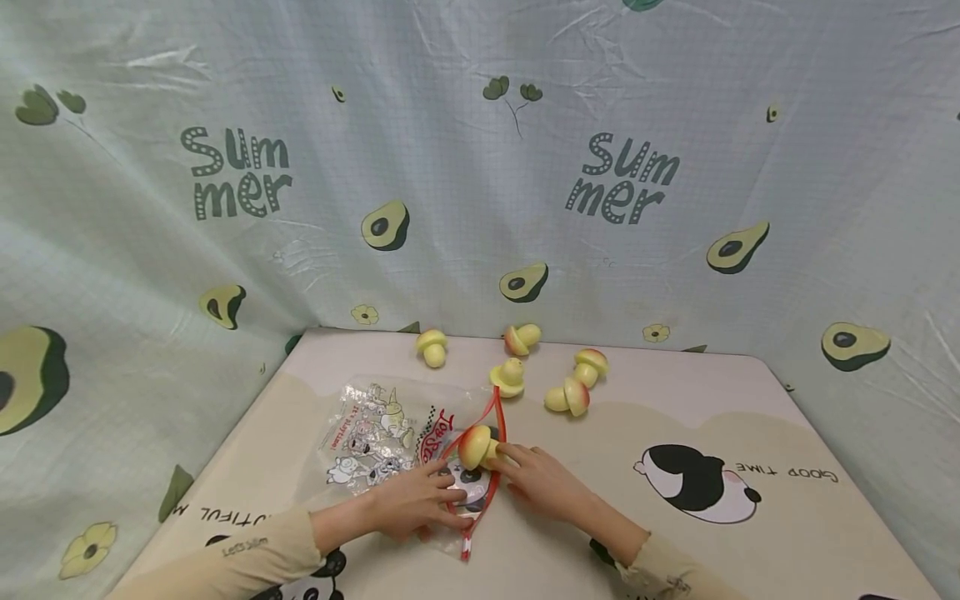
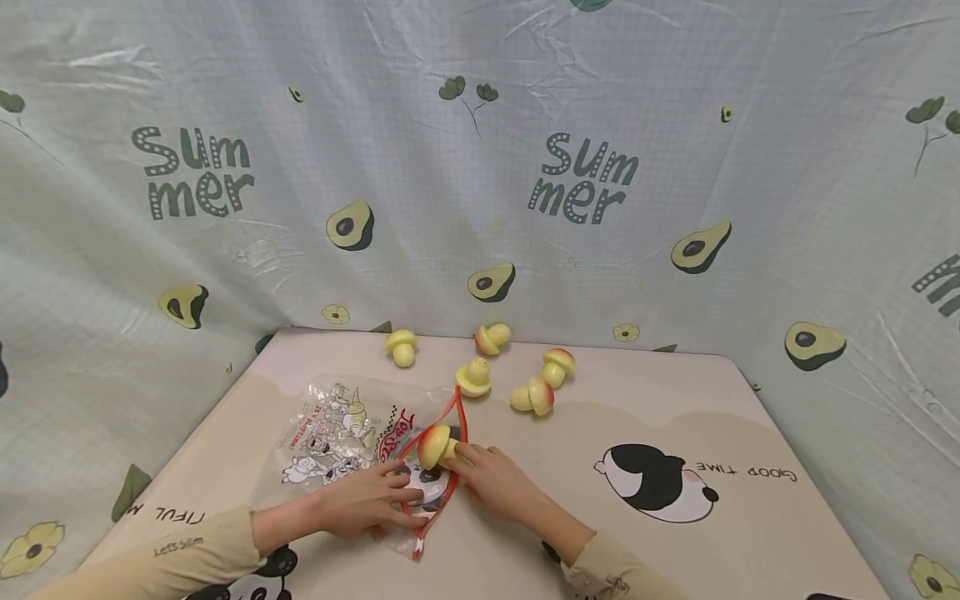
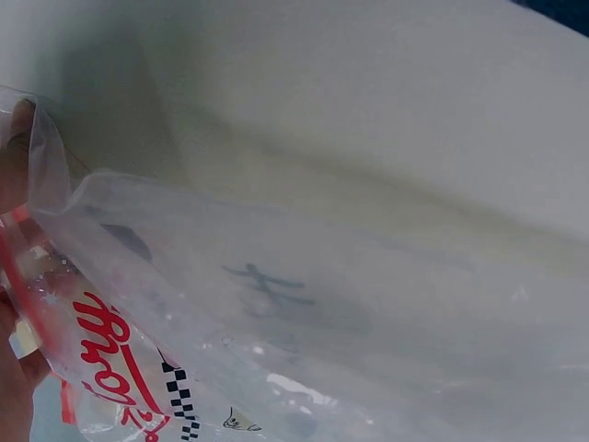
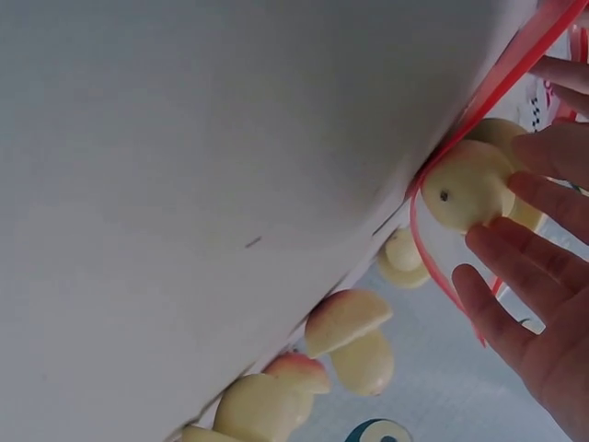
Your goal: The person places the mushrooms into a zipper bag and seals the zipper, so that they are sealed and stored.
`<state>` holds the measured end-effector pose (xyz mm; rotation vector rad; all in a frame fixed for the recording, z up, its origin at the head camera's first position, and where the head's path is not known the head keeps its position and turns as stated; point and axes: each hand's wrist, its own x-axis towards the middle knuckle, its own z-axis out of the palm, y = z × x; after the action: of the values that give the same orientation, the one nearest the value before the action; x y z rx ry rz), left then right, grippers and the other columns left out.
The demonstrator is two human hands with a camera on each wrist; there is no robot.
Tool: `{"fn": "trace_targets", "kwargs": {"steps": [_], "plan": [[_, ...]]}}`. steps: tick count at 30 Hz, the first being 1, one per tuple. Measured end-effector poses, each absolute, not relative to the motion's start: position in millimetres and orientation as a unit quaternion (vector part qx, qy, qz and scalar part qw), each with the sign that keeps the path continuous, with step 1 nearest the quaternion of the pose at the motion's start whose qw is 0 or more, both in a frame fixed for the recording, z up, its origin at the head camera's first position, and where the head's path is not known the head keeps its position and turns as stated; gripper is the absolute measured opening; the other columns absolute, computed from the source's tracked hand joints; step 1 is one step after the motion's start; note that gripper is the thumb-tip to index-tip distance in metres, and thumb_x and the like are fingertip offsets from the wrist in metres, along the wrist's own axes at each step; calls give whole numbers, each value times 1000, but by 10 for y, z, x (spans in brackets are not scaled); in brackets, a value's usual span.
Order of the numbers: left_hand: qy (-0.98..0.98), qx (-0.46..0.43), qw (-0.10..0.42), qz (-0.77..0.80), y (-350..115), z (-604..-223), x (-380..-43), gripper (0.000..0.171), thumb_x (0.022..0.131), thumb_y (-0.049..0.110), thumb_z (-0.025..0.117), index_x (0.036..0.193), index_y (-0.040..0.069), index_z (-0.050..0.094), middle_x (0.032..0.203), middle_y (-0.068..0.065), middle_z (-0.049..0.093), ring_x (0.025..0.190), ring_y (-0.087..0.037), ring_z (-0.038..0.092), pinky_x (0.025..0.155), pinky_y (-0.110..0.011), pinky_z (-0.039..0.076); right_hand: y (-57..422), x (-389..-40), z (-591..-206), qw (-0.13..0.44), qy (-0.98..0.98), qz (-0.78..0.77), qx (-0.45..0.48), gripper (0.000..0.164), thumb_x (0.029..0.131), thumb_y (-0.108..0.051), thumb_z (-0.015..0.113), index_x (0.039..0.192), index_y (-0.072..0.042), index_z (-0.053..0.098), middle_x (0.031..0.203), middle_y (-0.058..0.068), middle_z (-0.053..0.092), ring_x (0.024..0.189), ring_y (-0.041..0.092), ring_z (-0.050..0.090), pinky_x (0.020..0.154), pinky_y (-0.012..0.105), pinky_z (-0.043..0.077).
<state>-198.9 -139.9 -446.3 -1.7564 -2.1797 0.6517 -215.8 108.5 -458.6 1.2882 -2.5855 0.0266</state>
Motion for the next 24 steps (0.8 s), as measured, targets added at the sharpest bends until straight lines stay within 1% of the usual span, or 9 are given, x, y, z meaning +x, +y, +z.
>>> {"fn": "trace_targets", "kwargs": {"steps": [8, 16, 24], "plan": [[-749, -605, 132, 235, -1394, -4459, -1985, 60, 69, 49, 64, 125, 43, 42, 120, 11, 54, 107, -12, 51, 97, -38, 40, 1052, -2180, -4579, 125, -888, 5, 443, 44, 76, -19, 68, 118, -21, 54, 117, 1, 54, 104, 17, 55, 79, 33, 49], [-750, -606, 130, 231, -1386, -4447, -1984, 60, 68, 49, 64, 124, 44, 43, 121, 12, 54, 109, -12, 52, 97, -39, 40, 1033, -2218, -4558, 123, -887, -6, 445, 44, 74, -18, 69, 117, -21, 56, 117, 2, 55, 103, 17, 56, 79, 34, 49], [-743, -610, 138, 238, -1370, -4444, -2001, 62, 67, 52, 63, 125, 44, 42, 121, 13, 54, 107, -10, 50, 96, -38, 40, 1009, -2269, -4549, 147, -875, -15, 460, 46, 72, -17, 71, 116, -21, 57, 115, 2, 56, 101, 16, 57, 75, 32, 49]]}}
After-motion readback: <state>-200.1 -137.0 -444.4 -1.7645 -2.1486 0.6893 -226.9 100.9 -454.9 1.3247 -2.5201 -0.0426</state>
